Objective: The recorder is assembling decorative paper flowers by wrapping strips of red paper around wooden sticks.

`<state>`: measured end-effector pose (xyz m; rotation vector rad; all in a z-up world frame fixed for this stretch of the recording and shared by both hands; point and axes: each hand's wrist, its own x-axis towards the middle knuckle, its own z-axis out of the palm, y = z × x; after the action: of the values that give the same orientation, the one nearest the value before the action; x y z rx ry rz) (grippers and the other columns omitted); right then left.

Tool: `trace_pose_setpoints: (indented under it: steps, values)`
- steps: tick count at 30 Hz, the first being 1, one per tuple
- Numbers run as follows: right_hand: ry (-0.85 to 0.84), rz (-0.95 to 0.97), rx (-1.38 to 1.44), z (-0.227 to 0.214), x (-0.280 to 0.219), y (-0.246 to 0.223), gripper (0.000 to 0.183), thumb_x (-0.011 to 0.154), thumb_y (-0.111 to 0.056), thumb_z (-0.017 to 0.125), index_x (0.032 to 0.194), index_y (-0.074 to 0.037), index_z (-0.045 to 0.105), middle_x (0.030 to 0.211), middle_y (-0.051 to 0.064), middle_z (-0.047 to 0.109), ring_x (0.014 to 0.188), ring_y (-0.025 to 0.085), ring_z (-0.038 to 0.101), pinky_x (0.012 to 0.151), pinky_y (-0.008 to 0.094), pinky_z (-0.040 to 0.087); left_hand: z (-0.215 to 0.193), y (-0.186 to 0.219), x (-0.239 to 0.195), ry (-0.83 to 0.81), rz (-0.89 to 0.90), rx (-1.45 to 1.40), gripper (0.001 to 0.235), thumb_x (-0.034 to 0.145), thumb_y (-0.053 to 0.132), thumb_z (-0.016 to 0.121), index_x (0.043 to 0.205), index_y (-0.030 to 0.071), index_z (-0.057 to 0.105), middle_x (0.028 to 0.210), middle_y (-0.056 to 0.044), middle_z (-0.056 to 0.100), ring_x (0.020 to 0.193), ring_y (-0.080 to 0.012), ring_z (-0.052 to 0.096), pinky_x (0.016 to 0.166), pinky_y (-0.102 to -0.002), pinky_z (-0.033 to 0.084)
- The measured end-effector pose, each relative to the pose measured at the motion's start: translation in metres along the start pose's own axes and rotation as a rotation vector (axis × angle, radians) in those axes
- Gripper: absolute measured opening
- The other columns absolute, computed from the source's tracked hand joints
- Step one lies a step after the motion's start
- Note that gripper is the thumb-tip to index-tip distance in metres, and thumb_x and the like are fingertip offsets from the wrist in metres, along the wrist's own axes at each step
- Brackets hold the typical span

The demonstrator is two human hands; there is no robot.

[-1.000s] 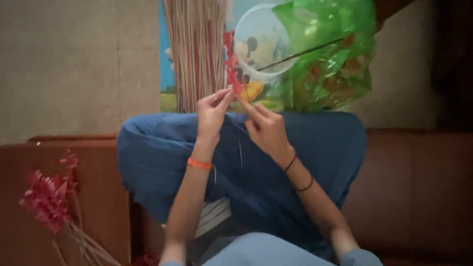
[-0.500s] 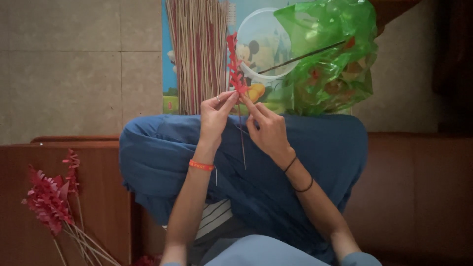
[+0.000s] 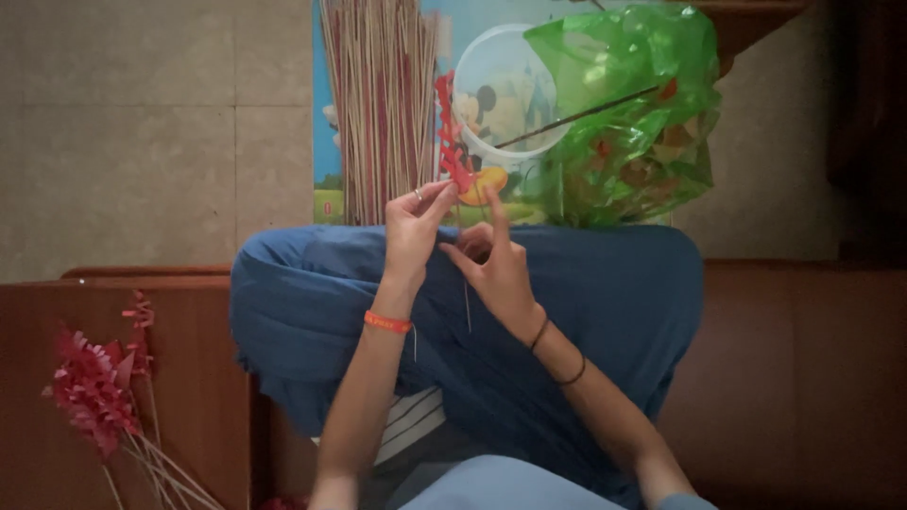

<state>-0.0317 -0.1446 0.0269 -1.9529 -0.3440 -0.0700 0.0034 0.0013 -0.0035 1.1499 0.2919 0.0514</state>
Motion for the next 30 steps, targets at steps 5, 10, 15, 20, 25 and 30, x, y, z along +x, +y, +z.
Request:
trace_pose_setpoints:
  steps: [5, 10, 15, 20, 25, 30]
  values:
    - [-0.004, 0.003, -0.012, 0.001, -0.001, 0.005, 0.089, 0.094, -0.006, 0.077, 0.163, -0.006, 0.021, 0.088, 0.009, 0.075, 0.072, 0.016, 0.075, 0.066, 0.03, 0.06, -0.002, 0.002, 0.001, 0.008, 0.004, 0.01, 0.024, 0.096, 0.012, 0.074, 0.113, -0.005, 0.076, 0.102, -0.007, 0.078, 0.092, -0.0103, 0.071, 0.083, -0.024, 0.055]
    - [-0.036, 0.025, 0.015, -0.006, -0.004, 0.0, 0.083, 0.103, -0.001, 0.061, 0.165, -0.007, 0.005, 0.092, 0.008, 0.077, 0.069, 0.014, 0.074, 0.064, 0.028, 0.06, -0.005, 0.009, -0.002, 0.026, -0.028, 0.041, 0.025, 0.095, 0.014, 0.075, 0.113, -0.003, 0.075, 0.101, -0.007, 0.078, 0.091, -0.0095, 0.07, 0.079, -0.025, 0.054]
    - [-0.118, 0.156, 0.353, -0.005, 0.001, -0.003, 0.078, 0.108, -0.006, 0.049, 0.166, -0.013, -0.002, 0.087, 0.01, 0.073, 0.06, 0.014, 0.069, 0.055, 0.027, 0.058, -0.004, 0.012, -0.001, -0.046, -0.008, -0.007, 0.023, 0.095, 0.014, 0.075, 0.111, -0.003, 0.076, 0.104, -0.008, 0.078, 0.094, -0.0099, 0.071, 0.084, -0.025, 0.055]
    - [-0.254, 0.288, 0.652, -0.013, 0.0, -0.002, 0.073, 0.111, -0.012, 0.043, 0.168, -0.021, -0.002, 0.079, 0.013, 0.065, 0.05, 0.015, 0.062, 0.045, 0.027, 0.051, -0.004, 0.016, -0.005, -0.095, -0.011, 0.025, 0.022, 0.096, 0.013, 0.075, 0.11, -0.003, 0.076, 0.105, -0.009, 0.079, 0.096, -0.0111, 0.072, 0.087, -0.025, 0.055]
    - [-0.339, 0.3, 0.958, -0.01, -0.004, 0.022, 0.078, 0.109, -0.034, 0.049, 0.169, -0.027, 0.0, 0.094, 0.021, 0.066, 0.064, 0.022, 0.066, 0.055, 0.033, 0.057, -0.018, 0.044, -0.026, -0.1, -0.02, -0.043, 0.021, 0.095, 0.014, 0.076, 0.108, -0.002, 0.076, 0.104, -0.008, 0.078, 0.094, -0.0111, 0.071, 0.083, -0.026, 0.057]
    - [-0.334, 0.264, 0.9, -0.006, -0.001, 0.025, 0.082, 0.106, -0.055, 0.046, 0.169, -0.028, 0.002, 0.102, 0.024, 0.068, 0.072, 0.024, 0.067, 0.061, 0.037, 0.06, -0.084, 0.111, -0.091, 0.051, 0.107, 0.112, 0.016, 0.093, 0.012, 0.078, 0.104, 0.0, 0.076, 0.098, -0.005, 0.077, 0.09, -0.0103, 0.071, 0.083, -0.025, 0.057]
